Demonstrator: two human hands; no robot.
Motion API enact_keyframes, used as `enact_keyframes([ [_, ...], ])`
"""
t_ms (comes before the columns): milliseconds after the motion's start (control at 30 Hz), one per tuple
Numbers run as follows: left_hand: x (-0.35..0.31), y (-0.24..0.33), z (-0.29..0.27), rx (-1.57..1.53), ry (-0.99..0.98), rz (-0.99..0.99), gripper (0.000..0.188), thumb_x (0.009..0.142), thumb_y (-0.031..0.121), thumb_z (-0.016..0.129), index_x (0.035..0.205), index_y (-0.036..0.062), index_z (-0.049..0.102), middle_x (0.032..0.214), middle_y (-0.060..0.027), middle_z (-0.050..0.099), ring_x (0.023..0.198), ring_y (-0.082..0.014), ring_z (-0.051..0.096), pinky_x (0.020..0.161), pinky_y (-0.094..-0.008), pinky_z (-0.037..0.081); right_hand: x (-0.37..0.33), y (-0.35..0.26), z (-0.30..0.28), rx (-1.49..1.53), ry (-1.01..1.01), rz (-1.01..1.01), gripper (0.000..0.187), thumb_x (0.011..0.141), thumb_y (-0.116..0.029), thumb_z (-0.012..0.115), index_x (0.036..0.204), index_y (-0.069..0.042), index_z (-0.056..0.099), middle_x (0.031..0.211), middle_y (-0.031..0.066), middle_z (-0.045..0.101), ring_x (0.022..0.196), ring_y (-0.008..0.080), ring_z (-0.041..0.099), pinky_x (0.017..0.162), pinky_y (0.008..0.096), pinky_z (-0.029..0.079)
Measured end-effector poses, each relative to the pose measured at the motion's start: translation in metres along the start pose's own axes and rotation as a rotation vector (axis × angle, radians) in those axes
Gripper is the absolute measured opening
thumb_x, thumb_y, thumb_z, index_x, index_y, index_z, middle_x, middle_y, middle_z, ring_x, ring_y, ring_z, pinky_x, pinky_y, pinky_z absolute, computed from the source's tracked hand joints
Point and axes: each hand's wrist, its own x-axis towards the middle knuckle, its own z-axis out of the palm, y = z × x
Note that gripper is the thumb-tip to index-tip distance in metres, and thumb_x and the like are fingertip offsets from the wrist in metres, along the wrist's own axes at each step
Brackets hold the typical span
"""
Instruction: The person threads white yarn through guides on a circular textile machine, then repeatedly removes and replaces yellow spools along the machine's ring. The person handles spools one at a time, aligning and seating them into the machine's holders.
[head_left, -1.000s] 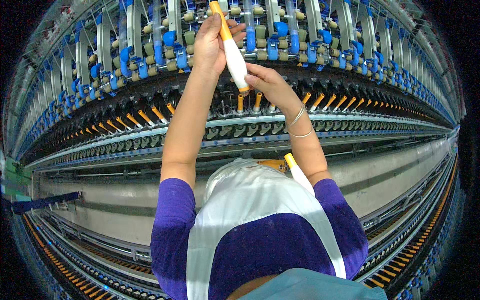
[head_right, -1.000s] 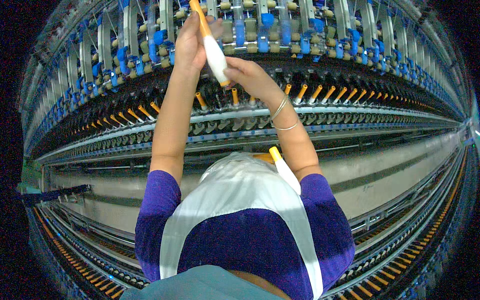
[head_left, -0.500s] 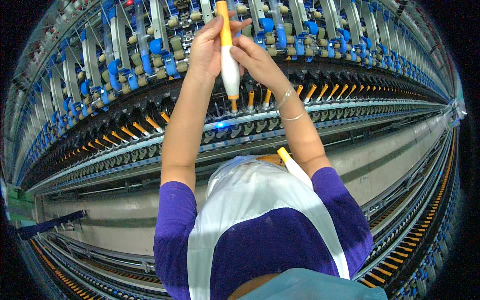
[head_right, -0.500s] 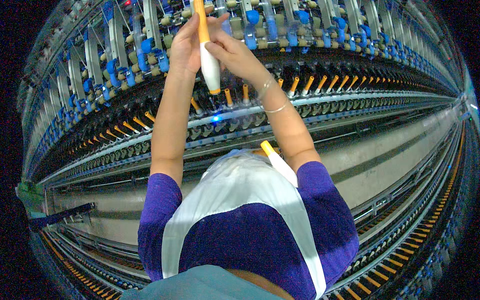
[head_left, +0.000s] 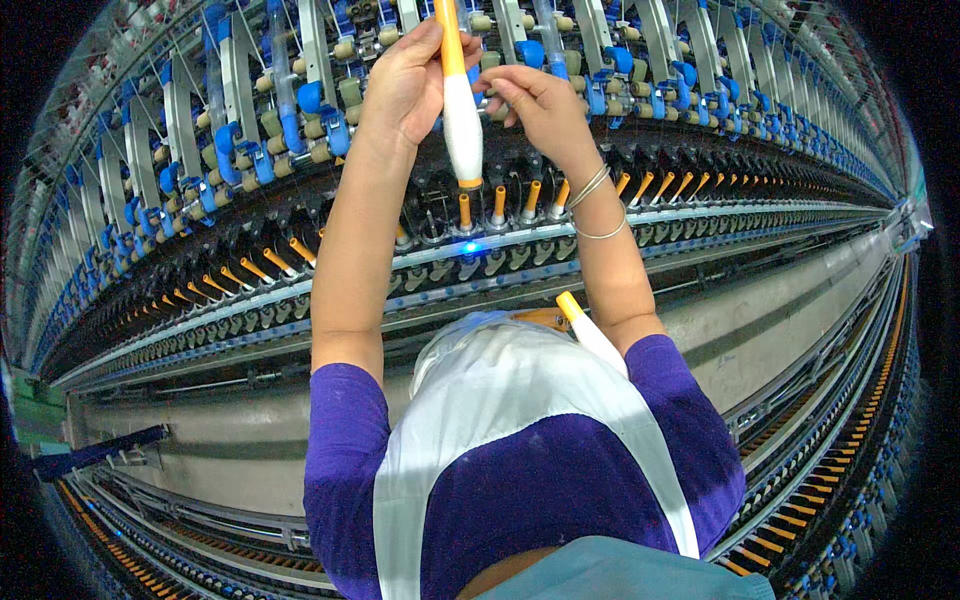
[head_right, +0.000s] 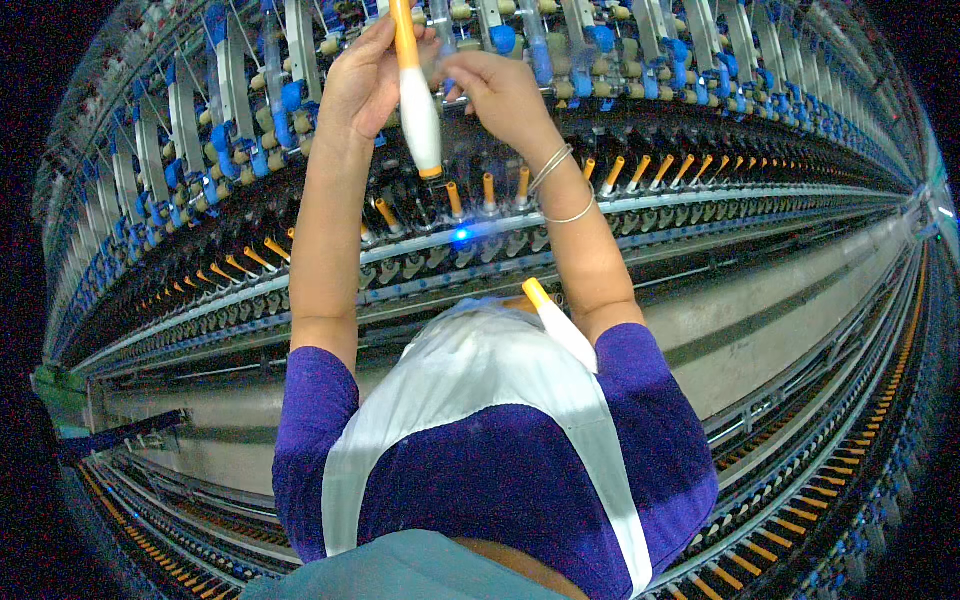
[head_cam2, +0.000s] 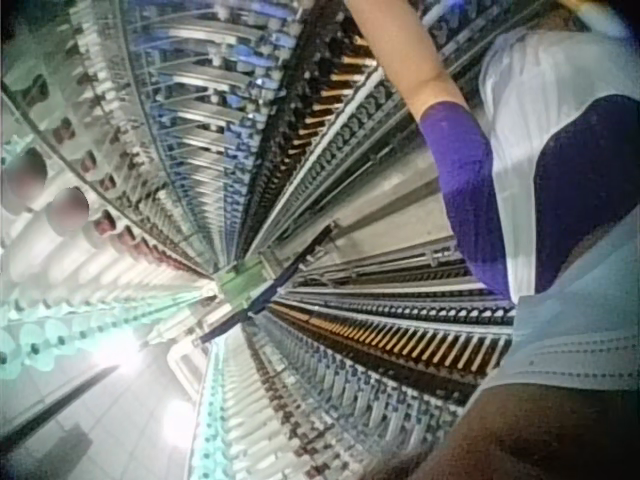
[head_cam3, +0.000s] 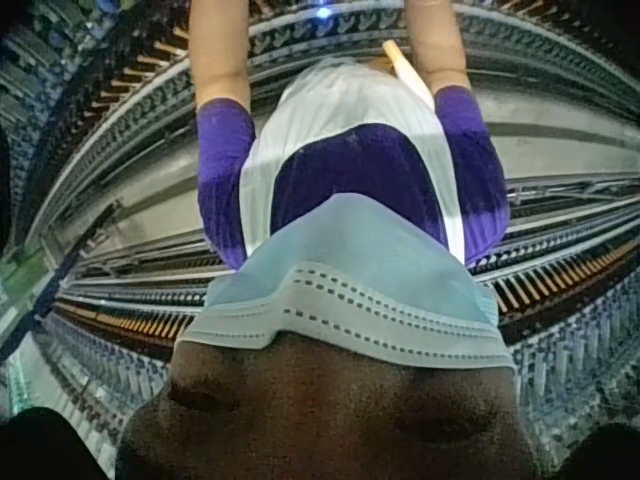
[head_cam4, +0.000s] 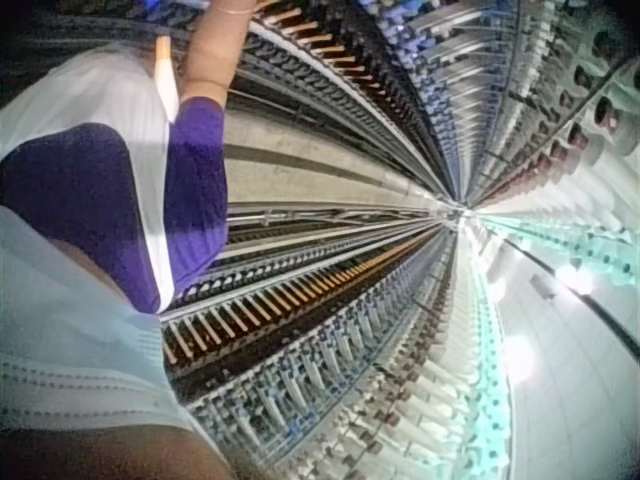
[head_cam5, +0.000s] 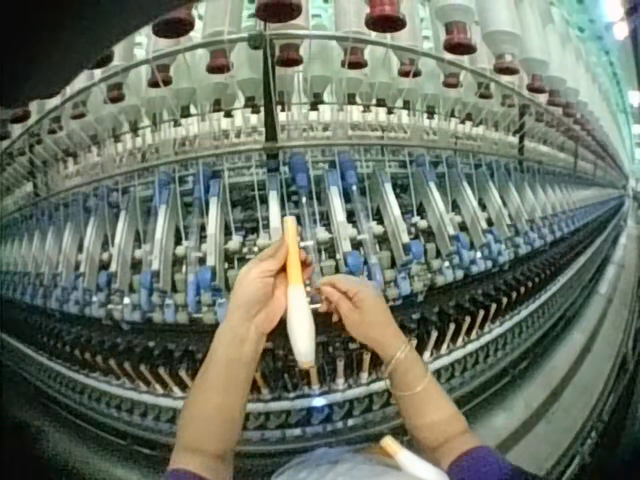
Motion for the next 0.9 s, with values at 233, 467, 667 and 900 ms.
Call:
enact_keyframes([
  [233, 0.004, 0.002, 0.015, -0.011, 0.027, -0.006, 0.03, 0.096, 0.014, 0.043, 0.12, -0.0033, 0.048, 0.096, -0.0162, 0.056, 0.094, -0.0263, 0.058, 0.092, -0.0437, 0.05, -0.004, 0.003, 0.0, -0.147, -0.049, -0.079, 0.02, 0.091, -0.008, 0.052, 0.106, -0.002, 0.064, 0.087, 0.0064, 0.065, 0.073, 0.0118, 0.062, 0.062, 0.0233, 0.052],
  [467, 0.014, 0.007, 0.062, 0.093, 0.641, -0.085, 0.027, 0.097, 0.02, 0.046, 0.117, 0.003, 0.052, 0.064, -0.0021, 0.048, 0.05, -0.0097, 0.044, 0.047, -0.0253, 0.04, -0.011, -0.001, -0.002, -0.411, -0.011, -0.273, 0.015, 0.084, -0.007, 0.058, 0.096, -0.003, 0.065, 0.084, 0.0104, 0.065, 0.072, 0.0252, 0.063, 0.062, 0.0317, 0.051],
  [667, 0.01, -0.008, 0.004, -0.026, 0.084, 0.02, 0.03, 0.094, 0.011, 0.049, 0.121, -0.0004, 0.048, 0.101, -0.0142, 0.054, 0.094, -0.0258, 0.059, 0.089, -0.0468, 0.053, -0.014, -0.006, -0.005, -0.594, 0.059, -0.369, 0.01, 0.082, -0.011, 0.06, 0.088, -0.006, 0.066, 0.082, 0.0084, 0.066, 0.067, 0.0267, 0.063, 0.058, 0.034, 0.05],
  [900, 0.008, -0.012, 0.003, 0.099, 0.151, 0.059, 0.034, 0.09, 0.013, 0.057, 0.118, -0.0051, 0.048, 0.1, -0.0128, 0.055, 0.097, -0.0239, 0.061, 0.082, -0.0385, 0.058, -0.019, -0.008, -0.009, -0.175, 0.094, -0.2, 0.011, 0.088, -0.006, 0.057, 0.092, 0.001, 0.065, 0.079, 0.0051, 0.066, 0.062, 0.0101, 0.06, 0.054, 0.0211, 0.046],
])
